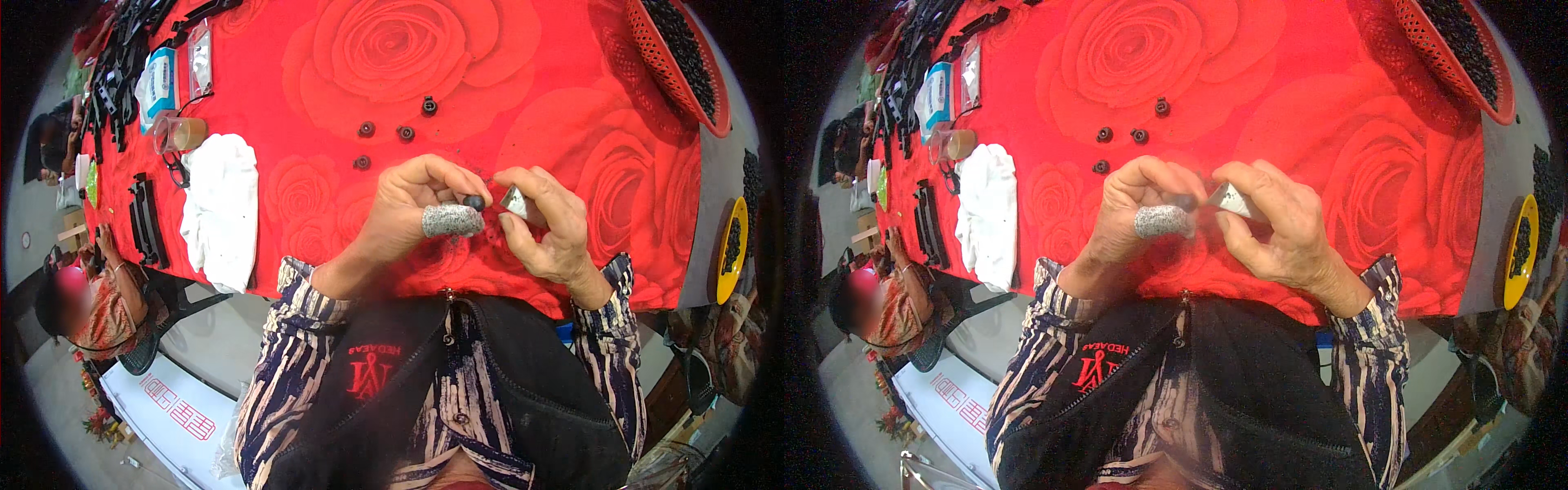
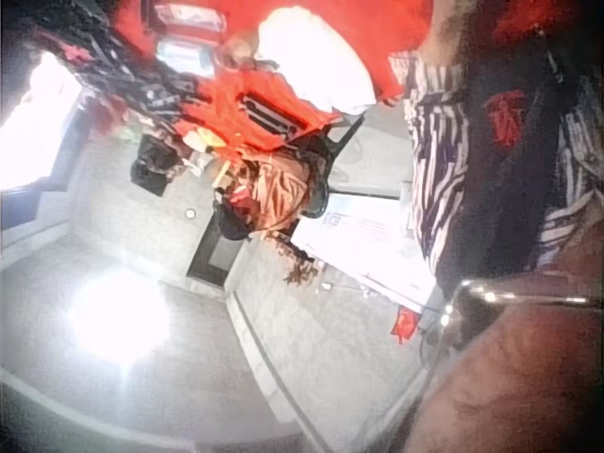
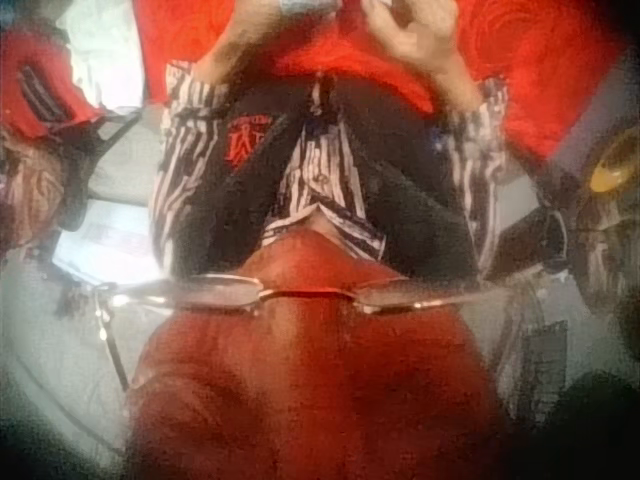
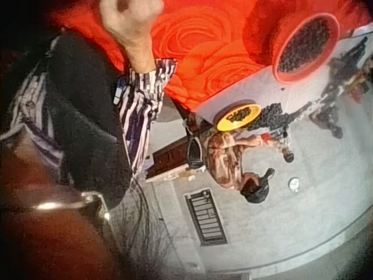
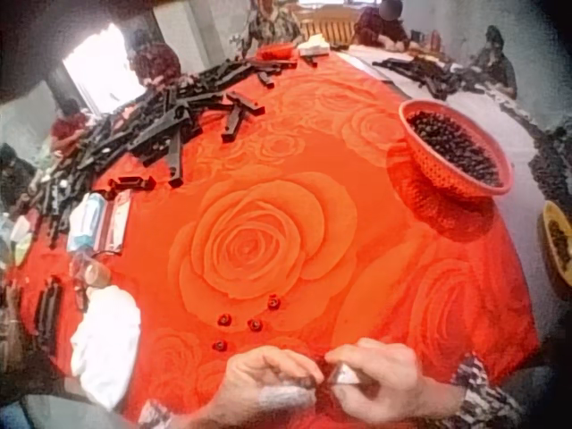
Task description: Manually assembling or inspecting small black components on a work surface.
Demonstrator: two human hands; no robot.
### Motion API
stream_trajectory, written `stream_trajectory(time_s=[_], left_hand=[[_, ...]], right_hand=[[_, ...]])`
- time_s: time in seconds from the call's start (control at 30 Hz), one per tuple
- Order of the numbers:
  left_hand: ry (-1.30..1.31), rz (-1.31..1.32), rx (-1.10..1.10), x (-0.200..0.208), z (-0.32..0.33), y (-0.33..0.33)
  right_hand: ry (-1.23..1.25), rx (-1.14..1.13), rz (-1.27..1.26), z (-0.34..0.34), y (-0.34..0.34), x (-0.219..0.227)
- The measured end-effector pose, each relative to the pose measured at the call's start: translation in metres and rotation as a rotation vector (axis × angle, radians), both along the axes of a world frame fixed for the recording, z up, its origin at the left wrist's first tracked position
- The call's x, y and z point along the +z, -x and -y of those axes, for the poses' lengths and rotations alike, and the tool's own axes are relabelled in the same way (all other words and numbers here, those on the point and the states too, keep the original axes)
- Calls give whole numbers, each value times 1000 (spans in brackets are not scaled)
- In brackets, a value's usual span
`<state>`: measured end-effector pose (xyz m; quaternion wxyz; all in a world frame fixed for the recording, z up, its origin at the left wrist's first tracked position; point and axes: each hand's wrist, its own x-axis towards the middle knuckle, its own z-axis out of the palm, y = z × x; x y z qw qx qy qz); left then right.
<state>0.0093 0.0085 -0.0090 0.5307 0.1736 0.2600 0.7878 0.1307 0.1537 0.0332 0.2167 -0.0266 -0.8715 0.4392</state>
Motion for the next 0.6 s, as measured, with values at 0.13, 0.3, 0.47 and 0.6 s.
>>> stream_trajectory(time_s=[0.13, 0.3, 0.47, 0.6], left_hand=[[43, -6, -52, 1, 2, 0], [45, -76, -16, 0, 0, -2], [7, -231, 50, -2, -1, -3], [105, -357, 122, -3, -2, -6]], right_hand=[[49, 6, 62, -1, -3, 3], [111, 63, 70, -2, -3, 7], [109, 69, 38, -3, 0, 8], [98, 23, 98, 2, -1, 7]])
